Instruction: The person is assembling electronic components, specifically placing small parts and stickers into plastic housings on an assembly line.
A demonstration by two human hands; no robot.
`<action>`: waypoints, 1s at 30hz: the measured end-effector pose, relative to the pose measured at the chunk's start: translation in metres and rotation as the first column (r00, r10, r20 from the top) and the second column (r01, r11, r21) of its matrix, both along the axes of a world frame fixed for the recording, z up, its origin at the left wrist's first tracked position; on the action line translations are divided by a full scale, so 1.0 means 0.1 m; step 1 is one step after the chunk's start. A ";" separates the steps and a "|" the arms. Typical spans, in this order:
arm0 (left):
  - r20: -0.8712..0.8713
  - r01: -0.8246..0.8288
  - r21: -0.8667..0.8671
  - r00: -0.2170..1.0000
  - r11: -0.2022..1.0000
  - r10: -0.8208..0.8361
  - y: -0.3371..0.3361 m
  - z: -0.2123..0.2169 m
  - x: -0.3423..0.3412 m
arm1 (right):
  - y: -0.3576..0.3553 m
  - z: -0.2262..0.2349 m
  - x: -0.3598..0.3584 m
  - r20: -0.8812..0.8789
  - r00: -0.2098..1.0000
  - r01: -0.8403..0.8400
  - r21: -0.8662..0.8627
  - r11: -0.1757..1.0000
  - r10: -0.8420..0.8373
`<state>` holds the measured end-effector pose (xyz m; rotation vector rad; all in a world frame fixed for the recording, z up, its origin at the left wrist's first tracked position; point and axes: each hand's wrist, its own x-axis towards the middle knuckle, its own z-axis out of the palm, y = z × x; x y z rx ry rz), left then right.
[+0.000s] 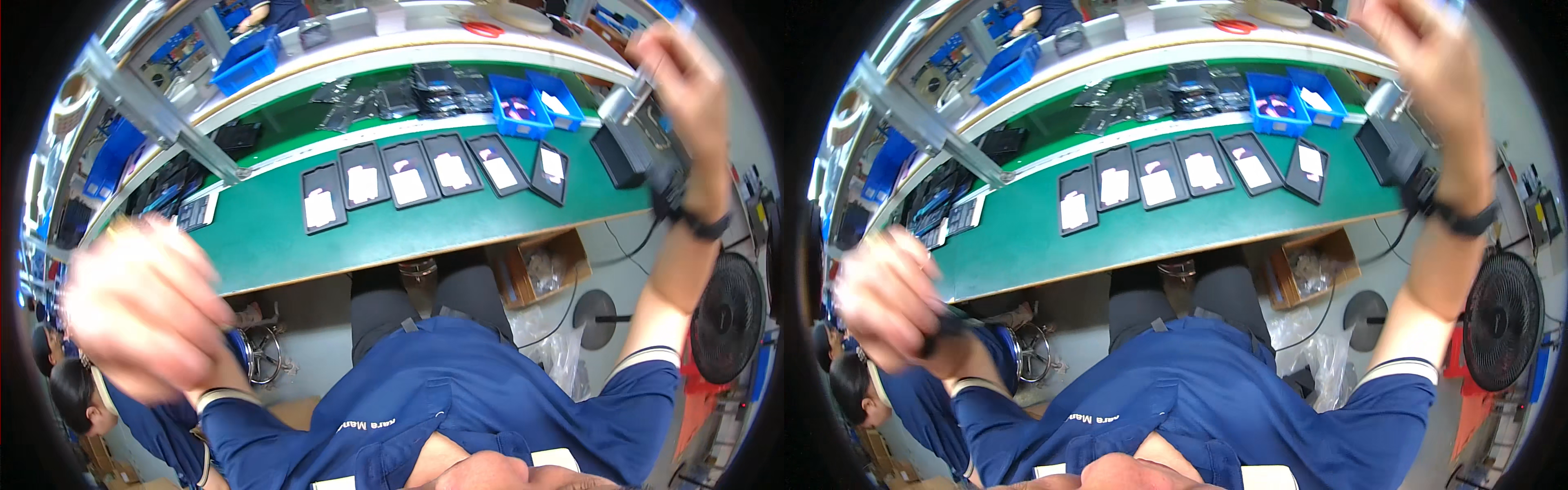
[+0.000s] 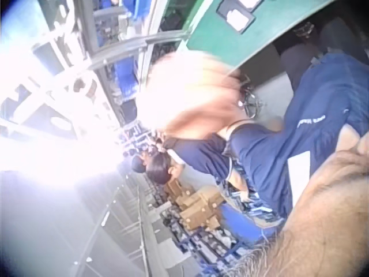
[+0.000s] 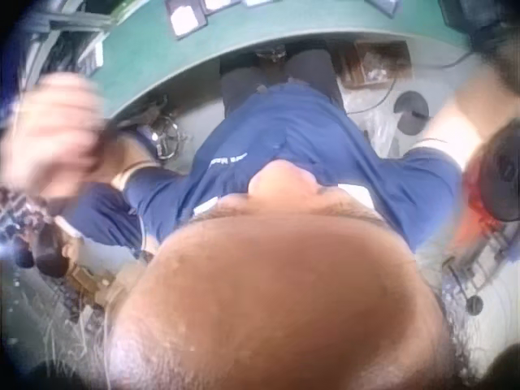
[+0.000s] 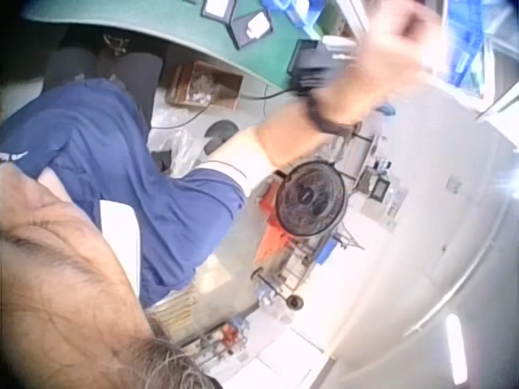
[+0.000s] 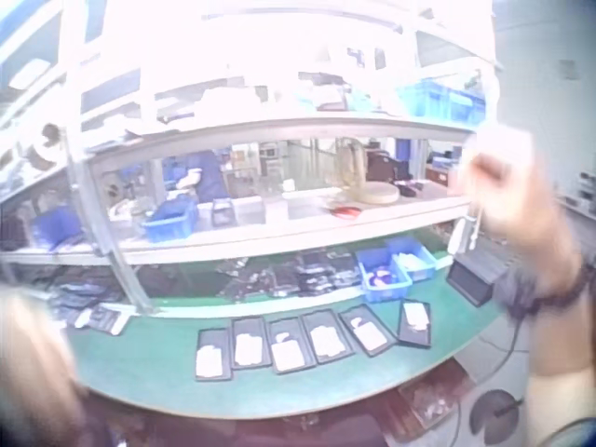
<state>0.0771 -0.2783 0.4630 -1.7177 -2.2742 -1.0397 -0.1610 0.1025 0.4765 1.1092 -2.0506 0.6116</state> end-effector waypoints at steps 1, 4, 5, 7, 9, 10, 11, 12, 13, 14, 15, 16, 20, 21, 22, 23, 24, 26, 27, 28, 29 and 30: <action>0.035 0.070 -0.085 0.997 0.994 -0.067 0.22 -0.07 0.20 | -0.10 -0.32 0.11 0.056 0.998 0.018 0.067 0.998 -0.022; 0.085 0.064 0.273 0.992 0.960 -0.091 0.63 -0.75 0.46 | -0.17 -1.44 0.04 0.337 0.937 -0.053 -0.120 0.991 0.091; 0.095 0.057 0.327 0.991 0.943 -0.093 0.73 -0.83 0.46 | -0.12 -1.72 0.03 0.418 0.908 0.010 -0.114 0.993 0.039; 0.082 0.017 0.448 0.995 0.894 -0.060 0.88 -0.91 0.56 | -0.07 -2.20 0.09 0.694 0.715 0.049 -0.168 0.985 0.083; 0.098 -0.005 0.439 0.994 0.898 -0.042 0.86 -0.92 0.66 | -0.17 -2.42 0.22 0.813 0.537 0.006 -0.270 0.963 0.225; 0.141 -0.002 0.380 0.988 0.925 -0.056 0.80 -0.87 0.71 | -0.28 -2.54 0.28 0.844 0.421 -0.018 -0.359 0.933 0.333; 0.164 -0.049 0.377 0.986 0.925 -0.014 0.77 -0.89 0.75 | -0.42 -2.66 0.33 0.866 0.360 -0.090 -0.338 0.937 0.347; 0.176 -0.064 0.397 0.984 0.916 -0.008 0.78 -0.91 0.76 | -0.57 -2.71 0.41 0.886 0.298 -0.160 -0.319 0.934 0.354; 0.187 -0.077 0.418 0.982 0.905 -0.003 0.77 -0.91 0.79 | -0.78 -2.73 0.52 0.868 0.372 -0.301 -0.222 0.927 0.328; 0.229 -0.101 0.348 0.973 0.932 0.020 0.69 -0.88 0.84 | -1.00 -2.75 0.62 0.860 0.359 -0.449 -0.183 0.875 0.364; 0.225 -0.141 0.269 0.971 0.953 0.080 0.62 -0.85 0.84 | -1.25 -2.86 0.74 0.886 0.227 -0.570 -0.216 0.793 0.405; 0.218 -0.177 0.191 0.967 0.966 0.134 0.55 -0.79 0.82 | -1.52 -2.90 0.87 0.896 0.156 -0.688 -0.202 0.697 0.415; 0.269 -0.681 0.251 0.732 0.688 0.626 0.31 -0.38 0.73 | -2.57 -3.12 1.68 0.870 -0.029 -0.990 -0.093 0.106 0.492; 0.438 -0.728 0.320 0.682 0.607 0.586 0.29 -0.29 0.63 | -2.79 -3.26 1.95 0.857 -0.083 -0.996 -0.093 -0.006 0.508; 0.587 -0.756 0.389 0.644 0.527 0.490 0.20 -0.25 0.44 | -2.95 -3.29 2.13 0.928 -0.031 -0.997 -0.002 -0.077 0.370; 0.581 -0.765 0.389 0.636 0.514 0.507 0.09 -0.13 0.36 | -3.10 -3.37 2.34 0.960 0.014 -0.989 0.055 -0.140 0.281; 0.389 -0.691 0.357 0.722 0.629 0.572 -0.04 0.01 0.28 | -3.18 -3.48 2.52 0.968 0.016 -0.982 0.062 -0.179 0.249; -0.026 -0.557 0.186 0.821 0.809 0.571 -0.25 0.25 0.23 | -3.29 -3.83 2.87 0.963 -0.028 -0.980 0.026 -0.198 0.268; -0.227 -0.486 0.067 0.843 0.871 0.488 -0.34 0.28 0.22 | -3.30 -3.98 2.92 0.972 -0.026 -0.985 0.015 -0.173 0.234; -0.229 -0.500 0.065 0.835 0.864 0.500 -0.46 0.25 0.26 | -3.30 -4.09 3.00 0.980 -0.033 -0.987 -0.001 -0.160 0.197; -0.199 -0.564 0.059 0.802 0.824 0.563 -0.21 0.20 0.39 | -3.34 -4.25 3.00 0.988 0.005 -0.977 0.038 -0.211 0.157; -0.174 -0.664 0.038 0.731 0.746 0.660 0.03 0.21 0.66 | -3.34 -4.32 3.15 0.991 0.033 -0.948 0.073 -0.311 0.132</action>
